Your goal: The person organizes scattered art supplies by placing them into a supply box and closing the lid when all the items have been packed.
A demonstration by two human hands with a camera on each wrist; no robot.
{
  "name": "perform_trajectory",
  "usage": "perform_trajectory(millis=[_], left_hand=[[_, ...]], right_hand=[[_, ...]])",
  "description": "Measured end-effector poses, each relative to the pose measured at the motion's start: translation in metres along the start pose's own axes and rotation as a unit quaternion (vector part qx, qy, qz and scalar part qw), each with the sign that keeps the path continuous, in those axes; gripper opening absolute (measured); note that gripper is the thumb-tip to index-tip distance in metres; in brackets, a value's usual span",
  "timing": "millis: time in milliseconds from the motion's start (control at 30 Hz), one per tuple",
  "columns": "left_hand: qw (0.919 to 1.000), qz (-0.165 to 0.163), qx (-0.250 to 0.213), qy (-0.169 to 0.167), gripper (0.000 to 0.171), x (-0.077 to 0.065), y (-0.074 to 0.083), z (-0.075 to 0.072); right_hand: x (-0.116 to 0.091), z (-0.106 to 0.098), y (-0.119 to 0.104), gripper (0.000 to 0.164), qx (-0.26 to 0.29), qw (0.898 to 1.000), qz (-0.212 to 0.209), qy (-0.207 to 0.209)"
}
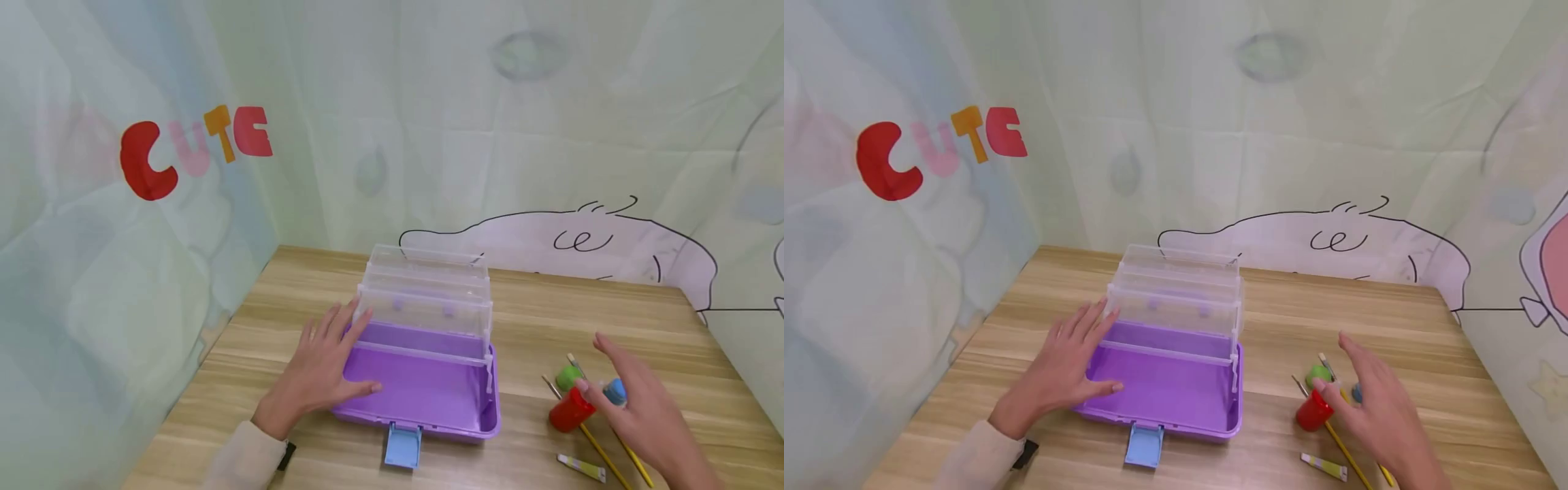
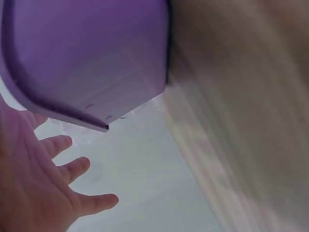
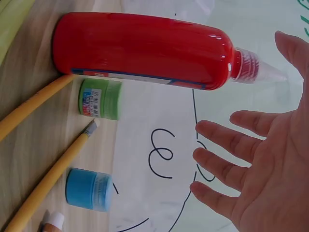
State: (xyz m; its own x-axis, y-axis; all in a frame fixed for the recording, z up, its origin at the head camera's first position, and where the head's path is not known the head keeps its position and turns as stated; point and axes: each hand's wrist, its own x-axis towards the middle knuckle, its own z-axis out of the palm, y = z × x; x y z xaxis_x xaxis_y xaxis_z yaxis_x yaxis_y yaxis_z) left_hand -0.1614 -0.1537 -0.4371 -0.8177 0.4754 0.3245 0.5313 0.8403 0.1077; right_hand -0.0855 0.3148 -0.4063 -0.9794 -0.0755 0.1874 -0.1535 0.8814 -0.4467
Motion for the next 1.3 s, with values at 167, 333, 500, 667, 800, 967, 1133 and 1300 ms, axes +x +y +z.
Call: perform_trajectory(millis=[167,333,500,667,800,967,1133,1300], left_hand=[[1.0,-0.004,-0.005,0.002,0.112,-0.008,0.0,0.006],[0.9999,-0.01,-0.007,0.002,0.111,-0.013,0.001,0.008],[0.9999,-0.012,-0.006,-0.002,0.112,-0.017,0.0,0.008],[0.9996,-0.019,-0.012,-0.014,0.113,-0.021,-0.001,0.008],[0.9994,-0.025,-0.019,-0.016,0.115,-0.025,0.0,0.007],[0.9992,-0.029,-0.02,-0.019,0.117,-0.028,0.001,0.006],[0.9992,-0.03,-0.02,-0.019,0.121,-0.03,0.002,0.006],[0.9992,-0.029,-0.017,-0.02,0.121,-0.031,0.0,0.008]], right_hand=[[0.001,0.004,0.002,0.078,-0.01,1.0,0.008,-0.007],[0.002,0.006,0.003,0.077,-0.02,1.0,0.007,-0.002],[0.0,0.01,0.004,0.075,-0.01,1.0,-0.002,0.011],[0.0,0.014,0.003,0.073,-0.008,1.0,-0.009,0.018],[0.0,0.018,0.002,0.068,-0.012,0.999,-0.02,0.026],[0.0,0.022,0.002,0.062,-0.023,0.999,-0.03,0.03],[0.0,0.025,0.003,0.059,-0.029,0.998,-0.035,0.031],[-0.001,0.026,0.003,0.06,-0.031,0.999,-0.014,0.009]])
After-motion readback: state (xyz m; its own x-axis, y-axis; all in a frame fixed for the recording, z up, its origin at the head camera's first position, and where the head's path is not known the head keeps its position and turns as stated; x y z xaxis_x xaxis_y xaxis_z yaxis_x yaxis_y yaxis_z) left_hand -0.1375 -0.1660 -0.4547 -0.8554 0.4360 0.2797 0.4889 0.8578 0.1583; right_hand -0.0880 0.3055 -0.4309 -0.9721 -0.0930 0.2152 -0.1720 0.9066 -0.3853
